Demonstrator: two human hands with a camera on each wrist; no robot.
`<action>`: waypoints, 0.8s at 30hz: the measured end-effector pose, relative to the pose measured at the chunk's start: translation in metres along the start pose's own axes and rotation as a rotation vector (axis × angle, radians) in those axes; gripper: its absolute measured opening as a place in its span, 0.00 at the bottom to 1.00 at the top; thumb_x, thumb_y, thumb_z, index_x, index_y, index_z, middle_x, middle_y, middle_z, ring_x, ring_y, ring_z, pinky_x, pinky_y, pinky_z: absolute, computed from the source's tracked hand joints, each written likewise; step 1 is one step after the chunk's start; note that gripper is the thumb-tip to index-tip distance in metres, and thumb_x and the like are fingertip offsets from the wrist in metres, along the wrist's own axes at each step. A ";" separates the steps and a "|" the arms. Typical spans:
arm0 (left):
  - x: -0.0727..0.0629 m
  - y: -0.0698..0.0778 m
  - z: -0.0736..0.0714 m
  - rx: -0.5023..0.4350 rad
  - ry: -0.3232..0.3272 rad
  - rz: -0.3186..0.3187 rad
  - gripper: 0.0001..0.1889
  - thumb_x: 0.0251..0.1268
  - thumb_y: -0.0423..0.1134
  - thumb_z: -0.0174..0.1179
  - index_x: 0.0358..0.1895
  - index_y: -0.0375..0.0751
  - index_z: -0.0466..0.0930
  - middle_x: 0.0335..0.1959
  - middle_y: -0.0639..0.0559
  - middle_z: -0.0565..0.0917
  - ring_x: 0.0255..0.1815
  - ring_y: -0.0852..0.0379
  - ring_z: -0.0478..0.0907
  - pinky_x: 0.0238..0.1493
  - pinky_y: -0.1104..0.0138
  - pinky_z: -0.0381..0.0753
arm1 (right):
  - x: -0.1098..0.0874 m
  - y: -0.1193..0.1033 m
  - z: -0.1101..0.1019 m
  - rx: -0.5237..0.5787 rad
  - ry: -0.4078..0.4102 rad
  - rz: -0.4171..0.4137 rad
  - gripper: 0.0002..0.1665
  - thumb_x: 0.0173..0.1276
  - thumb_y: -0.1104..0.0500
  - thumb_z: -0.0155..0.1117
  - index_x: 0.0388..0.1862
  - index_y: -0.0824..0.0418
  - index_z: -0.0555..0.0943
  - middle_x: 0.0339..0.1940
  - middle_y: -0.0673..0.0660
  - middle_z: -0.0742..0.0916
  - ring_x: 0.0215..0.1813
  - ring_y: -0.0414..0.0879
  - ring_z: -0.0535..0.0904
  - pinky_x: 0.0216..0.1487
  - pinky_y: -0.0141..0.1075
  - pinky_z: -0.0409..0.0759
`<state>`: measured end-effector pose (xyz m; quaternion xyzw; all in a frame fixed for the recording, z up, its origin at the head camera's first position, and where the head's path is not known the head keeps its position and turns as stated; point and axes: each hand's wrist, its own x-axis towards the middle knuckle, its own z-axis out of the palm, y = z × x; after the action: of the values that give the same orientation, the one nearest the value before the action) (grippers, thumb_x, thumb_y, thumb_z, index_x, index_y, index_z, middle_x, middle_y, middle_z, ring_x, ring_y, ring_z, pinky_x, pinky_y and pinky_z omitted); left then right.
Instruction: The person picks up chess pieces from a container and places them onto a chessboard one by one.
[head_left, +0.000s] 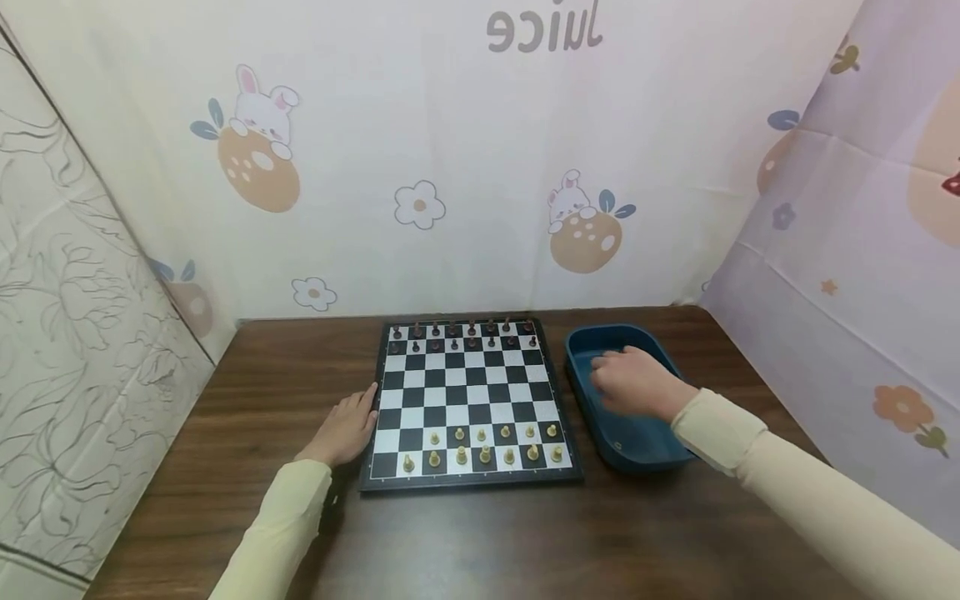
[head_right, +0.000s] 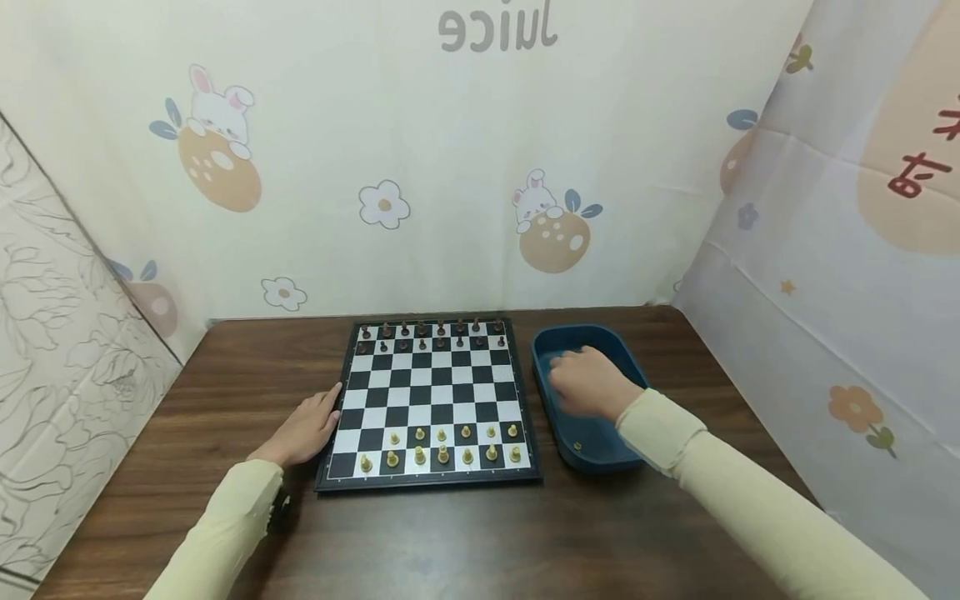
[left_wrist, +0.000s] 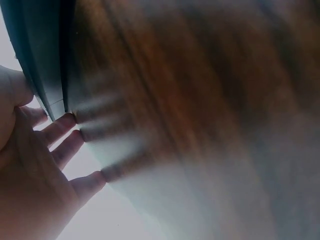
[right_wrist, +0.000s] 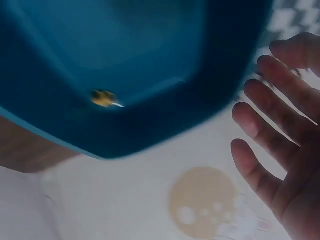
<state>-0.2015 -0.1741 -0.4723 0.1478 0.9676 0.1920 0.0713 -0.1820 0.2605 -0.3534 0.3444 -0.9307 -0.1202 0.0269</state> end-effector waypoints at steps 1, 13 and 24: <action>0.000 0.000 0.000 -0.002 -0.002 -0.004 0.29 0.75 0.39 0.40 0.74 0.30 0.48 0.66 0.30 0.64 0.67 0.34 0.59 0.69 0.44 0.55 | -0.005 0.002 0.005 0.004 -0.008 0.005 0.05 0.52 0.60 0.72 0.22 0.56 0.83 0.23 0.49 0.79 0.24 0.42 0.71 0.22 0.34 0.70; 0.002 -0.004 0.001 -0.011 0.002 0.000 0.29 0.76 0.39 0.40 0.74 0.30 0.48 0.67 0.30 0.63 0.68 0.34 0.59 0.69 0.44 0.54 | -0.035 0.001 0.033 0.196 -0.195 -0.006 0.10 0.50 0.61 0.77 0.32 0.56 0.86 0.40 0.56 0.86 0.37 0.47 0.82 0.40 0.47 0.83; 0.001 -0.002 0.001 -0.003 0.010 0.015 0.28 0.75 0.38 0.41 0.73 0.30 0.49 0.66 0.30 0.64 0.67 0.34 0.60 0.68 0.44 0.55 | -0.037 -0.006 0.043 0.160 -0.231 -0.024 0.14 0.49 0.59 0.78 0.36 0.57 0.87 0.46 0.60 0.86 0.45 0.52 0.82 0.46 0.50 0.81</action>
<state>-0.2034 -0.1755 -0.4743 0.1538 0.9665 0.1947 0.0653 -0.1554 0.2889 -0.3955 0.3407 -0.9300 -0.0846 -0.1094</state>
